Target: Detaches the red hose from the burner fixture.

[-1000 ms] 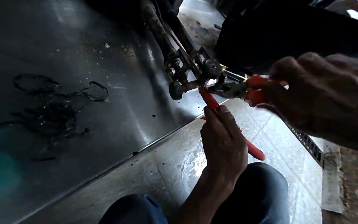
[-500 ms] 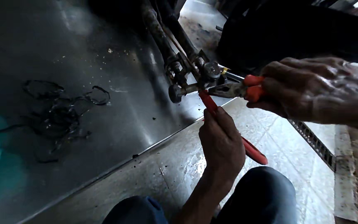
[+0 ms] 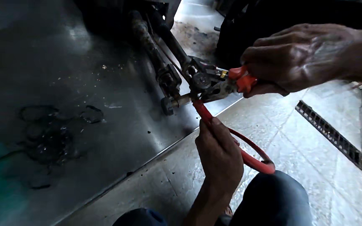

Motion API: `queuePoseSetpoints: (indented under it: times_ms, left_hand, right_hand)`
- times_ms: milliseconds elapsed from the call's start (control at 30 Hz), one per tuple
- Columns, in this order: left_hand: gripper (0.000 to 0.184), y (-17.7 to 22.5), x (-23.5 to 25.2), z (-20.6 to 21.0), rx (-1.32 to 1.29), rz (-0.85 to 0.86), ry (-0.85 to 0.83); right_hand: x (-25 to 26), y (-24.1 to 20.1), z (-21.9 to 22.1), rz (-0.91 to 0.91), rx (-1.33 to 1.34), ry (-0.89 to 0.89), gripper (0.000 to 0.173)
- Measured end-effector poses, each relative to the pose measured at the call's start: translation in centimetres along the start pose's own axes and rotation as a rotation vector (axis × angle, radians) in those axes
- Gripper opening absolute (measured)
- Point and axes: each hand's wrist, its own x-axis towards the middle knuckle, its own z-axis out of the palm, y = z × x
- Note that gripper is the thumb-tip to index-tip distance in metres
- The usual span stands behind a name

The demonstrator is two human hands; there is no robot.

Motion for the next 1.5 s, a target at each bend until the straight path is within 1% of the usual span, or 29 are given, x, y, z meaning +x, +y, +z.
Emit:
queuePoseSetpoints:
  times_ms: [33, 67, 100, 133, 167, 200, 233, 267, 500, 667, 867, 967, 1033, 1133, 1233, 1367, 1500]
  left_hand:
    - [0.028, 0.0, 0.0, 0.0, -0.007, -0.007, 0.002]
    - [0.028, 0.0, 0.0, 0.0, -0.014, -0.010, 0.004]
    - [0.027, 0.0, 0.0, 0.0, -0.018, -0.009, 0.002]
    - [0.027, -0.1, 0.0, -0.1, -0.017, -0.004, 0.001]
    - [0.027, -0.1, 0.0, -0.1, -0.013, 0.001, -0.002]
    - [0.026, -0.2, -0.1, -0.1, -0.011, 0.007, -0.003]
    - [0.026, -0.2, -0.1, -0.1, -0.011, 0.012, -0.005]
    - [0.026, -0.2, -0.1, -0.1, -0.014, 0.014, -0.008]
    - [0.026, 0.0, -0.1, -0.1, -0.019, -0.005, -0.008]
    - [0.027, -0.1, -0.2, -0.1, -0.017, -0.005, -0.020]
    - [0.027, -0.2, -0.2, -0.2, -0.022, -0.004, -0.028]
    - [0.028, -0.2, -0.2, -0.3, -0.019, -0.001, -0.035]
    - [0.028, -0.3, -0.2, -0.4, -0.026, 0.002, -0.039]
    - [0.029, -0.4, -0.3, -0.4, -0.031, 0.006, -0.045]
    - [0.028, -0.4, -0.3, -0.3, -0.035, -0.002, -0.035]
    - [0.028, -0.5, -0.3, -0.4, -0.036, 0.006, -0.041]
    - [0.027, -0.6, -0.2, -0.4, -0.049, 0.016, -0.047]
  right_hand:
    - [-0.9, 1.5, 1.5, -0.027, 0.026, 0.061, 0.049]
    - [-0.9, 2.2, 1.7, -0.030, 0.039, 0.038, 0.049]
    - [0.0, 2.0, 0.3, -0.009, 0.034, -0.078, 0.049]
    - [1.5, 1.4, -1.8, 0.022, 0.004, -0.271, 0.049]
    - [1.7, 1.9, -1.8, 0.026, 0.008, -0.287, 0.050]
    - [0.5, 3.5, 0.6, -0.004, 0.051, -0.135, 0.050]
    - [-0.3, 5.0, 2.3, -0.045, 0.078, -0.053, 0.050]
    - [-0.6, 6.1, 3.3, -0.076, 0.093, -0.026, 0.051]
    - [1.5, 9.3, 4.2, -0.110, 0.114, -0.083, 0.058]
    - [2.2, 11.3, 4.5, -0.139, 0.128, -0.045, 0.052]
    - [3.3, 12.7, 4.4, -0.161, 0.132, -0.033, 0.050]
    - [3.8, 13.0, 4.4, -0.182, 0.115, -0.030, 0.051]
    - [4.4, 13.1, 4.1, -0.211, 0.105, -0.041, 0.054]
    - [5.3, 13.1, 3.3, -0.231, 0.095, -0.046, 0.052]
    - [6.1, 13.1, 3.1, -0.253, 0.085, -0.029, 0.053]
    - [6.3, 12.9, 2.7, -0.272, 0.049, -0.003, 0.049]
    - [6.5, 13.6, 2.2, -0.295, 0.017, 0.013, 0.049]
